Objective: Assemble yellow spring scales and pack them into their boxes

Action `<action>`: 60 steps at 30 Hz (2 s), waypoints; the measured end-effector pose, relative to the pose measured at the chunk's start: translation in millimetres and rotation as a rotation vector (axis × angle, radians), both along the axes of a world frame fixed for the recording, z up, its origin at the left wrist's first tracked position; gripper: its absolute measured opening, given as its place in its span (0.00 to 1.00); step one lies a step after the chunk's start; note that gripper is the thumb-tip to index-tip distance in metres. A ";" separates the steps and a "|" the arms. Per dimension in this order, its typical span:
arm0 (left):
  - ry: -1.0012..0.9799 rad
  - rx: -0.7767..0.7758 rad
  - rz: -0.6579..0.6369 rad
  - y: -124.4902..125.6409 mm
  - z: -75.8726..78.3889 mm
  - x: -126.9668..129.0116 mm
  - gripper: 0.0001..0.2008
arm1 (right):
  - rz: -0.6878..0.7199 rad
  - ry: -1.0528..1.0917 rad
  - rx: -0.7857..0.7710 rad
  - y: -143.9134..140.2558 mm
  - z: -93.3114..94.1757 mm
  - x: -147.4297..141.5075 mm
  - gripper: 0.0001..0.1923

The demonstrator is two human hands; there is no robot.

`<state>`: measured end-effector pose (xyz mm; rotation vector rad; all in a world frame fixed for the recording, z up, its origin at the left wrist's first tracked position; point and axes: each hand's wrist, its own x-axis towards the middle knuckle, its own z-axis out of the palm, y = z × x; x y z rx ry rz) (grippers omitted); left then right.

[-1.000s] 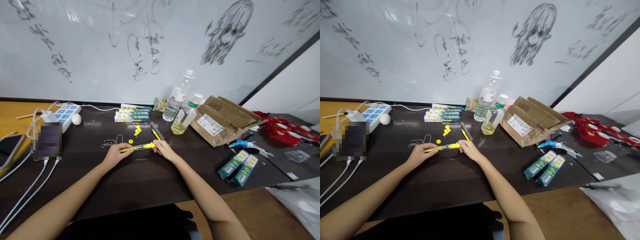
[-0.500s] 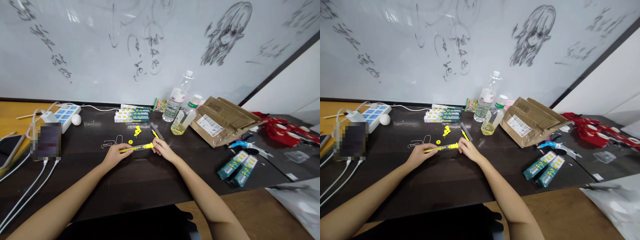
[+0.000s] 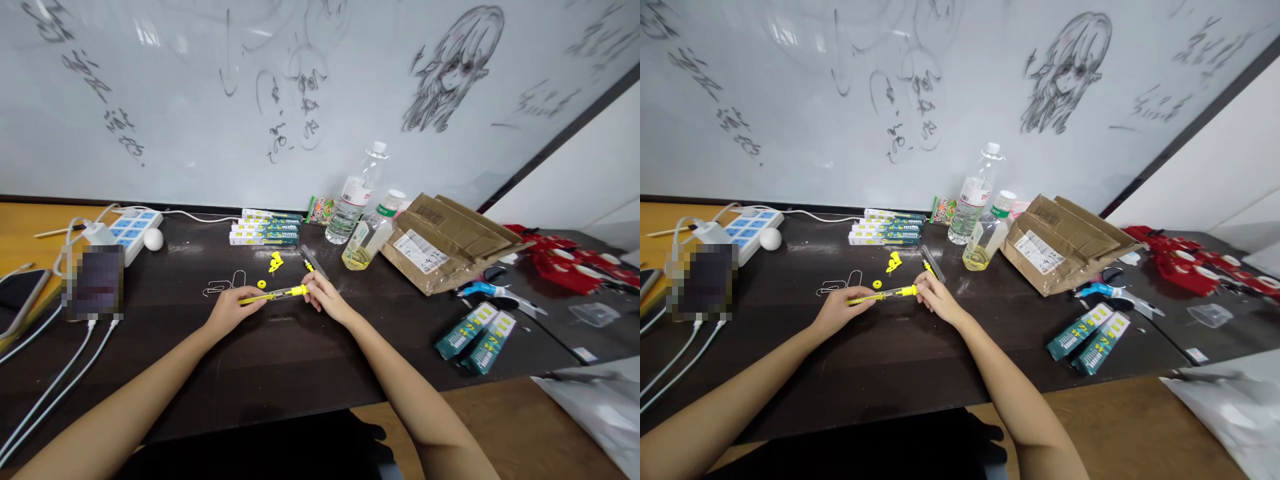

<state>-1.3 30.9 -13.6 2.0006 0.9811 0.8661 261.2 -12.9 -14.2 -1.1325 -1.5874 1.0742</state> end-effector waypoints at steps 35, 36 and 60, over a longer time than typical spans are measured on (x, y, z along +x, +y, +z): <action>0.042 0.242 -0.179 -51.5 3.9 43.0 0.13 | -0.039 0.295 0.102 -17.4 24.2 -38.6 0.18; 0.001 0.238 -0.204 -52.4 4.4 45.5 0.15 | -0.043 0.294 0.111 -18.3 25.2 -39.8 0.17; 0.110 0.238 -0.088 -45.7 18.5 60.2 0.19 | 0.070 0.147 0.029 -13.3 20.8 -13.7 0.17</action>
